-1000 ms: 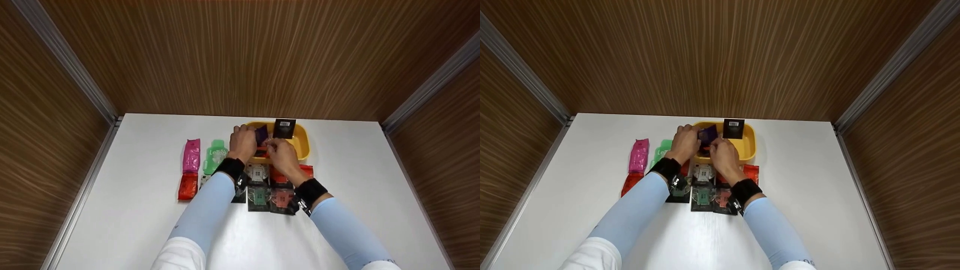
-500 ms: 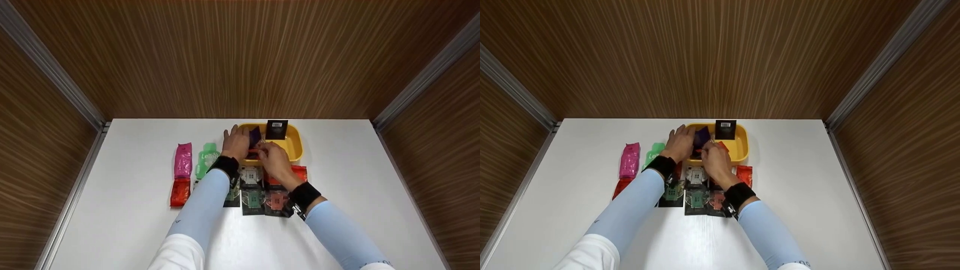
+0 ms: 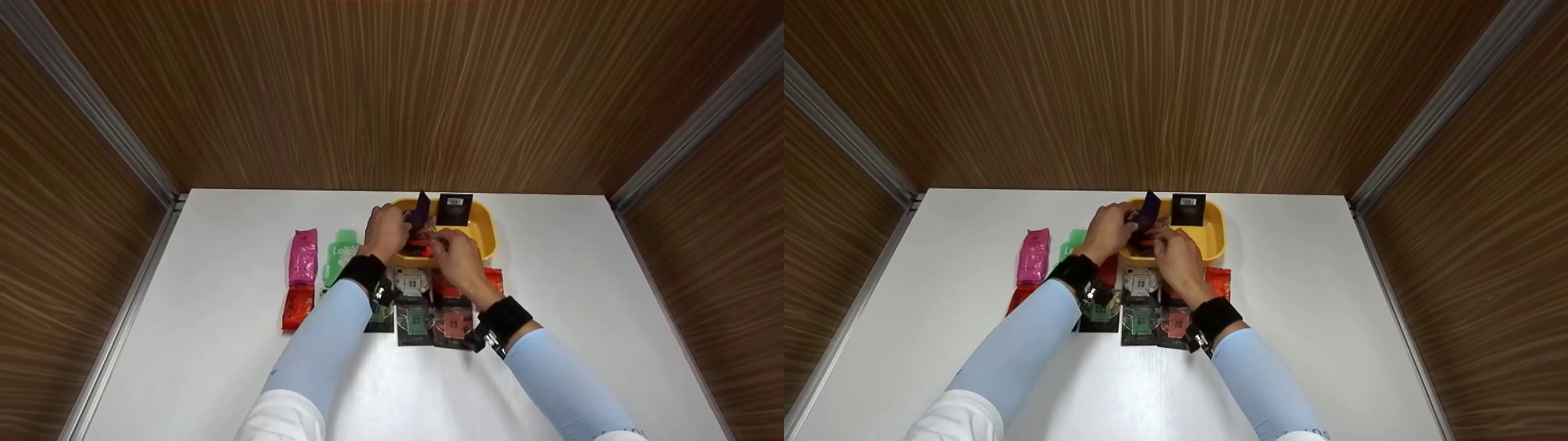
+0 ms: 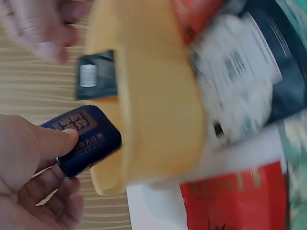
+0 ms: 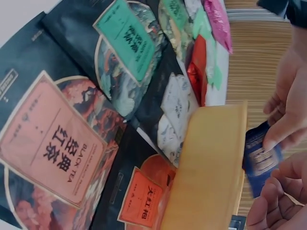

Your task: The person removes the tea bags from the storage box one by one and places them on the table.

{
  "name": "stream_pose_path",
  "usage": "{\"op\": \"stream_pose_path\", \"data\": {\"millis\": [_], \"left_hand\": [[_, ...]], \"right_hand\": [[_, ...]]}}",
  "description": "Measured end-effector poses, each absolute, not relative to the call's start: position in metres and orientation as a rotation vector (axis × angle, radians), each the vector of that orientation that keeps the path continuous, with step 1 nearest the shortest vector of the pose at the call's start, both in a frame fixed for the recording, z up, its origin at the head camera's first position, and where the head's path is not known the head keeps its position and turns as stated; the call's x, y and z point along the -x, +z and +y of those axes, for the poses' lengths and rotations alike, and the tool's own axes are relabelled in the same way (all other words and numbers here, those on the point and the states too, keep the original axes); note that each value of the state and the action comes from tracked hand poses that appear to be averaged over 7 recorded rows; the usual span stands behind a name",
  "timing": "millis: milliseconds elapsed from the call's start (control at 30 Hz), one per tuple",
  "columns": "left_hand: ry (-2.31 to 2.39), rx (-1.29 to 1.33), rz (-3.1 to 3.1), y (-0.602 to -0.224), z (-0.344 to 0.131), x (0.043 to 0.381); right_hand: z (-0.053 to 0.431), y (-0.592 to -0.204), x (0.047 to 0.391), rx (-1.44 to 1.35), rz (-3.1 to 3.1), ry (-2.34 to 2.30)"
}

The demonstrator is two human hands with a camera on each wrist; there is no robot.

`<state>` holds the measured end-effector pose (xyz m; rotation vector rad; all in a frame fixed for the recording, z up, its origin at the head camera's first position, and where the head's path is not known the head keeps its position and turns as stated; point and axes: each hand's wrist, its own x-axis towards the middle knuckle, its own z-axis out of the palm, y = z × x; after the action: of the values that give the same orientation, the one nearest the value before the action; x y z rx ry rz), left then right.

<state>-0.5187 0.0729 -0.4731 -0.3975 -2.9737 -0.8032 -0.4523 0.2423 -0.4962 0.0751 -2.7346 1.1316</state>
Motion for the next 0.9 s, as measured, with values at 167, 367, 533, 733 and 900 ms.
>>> {"op": "stream_pose_path", "data": {"millis": [167,367,533,733,900], "left_hand": [[-1.349,0.314,-2.888,-0.467,0.065,0.51],[-1.554,0.331,-2.825,-0.464,0.063,0.494],[-1.539,0.384,-2.837,-0.463,0.067,0.478],[-1.521,0.469,-2.796,-0.465,0.083,0.464],[-1.504,0.553,-2.782,-0.47,0.096,0.453]], "right_hand": [[0.249,-0.489,0.454,-0.023,-2.667,1.299],[0.251,-0.479,0.451,-0.032,-2.627,1.5],[0.257,-0.478,0.445,-0.03,-2.608,1.584],[0.273,-0.483,0.431,0.015,-2.592,1.597],[0.289,-0.49,0.418,0.076,-2.535,1.689]]}}
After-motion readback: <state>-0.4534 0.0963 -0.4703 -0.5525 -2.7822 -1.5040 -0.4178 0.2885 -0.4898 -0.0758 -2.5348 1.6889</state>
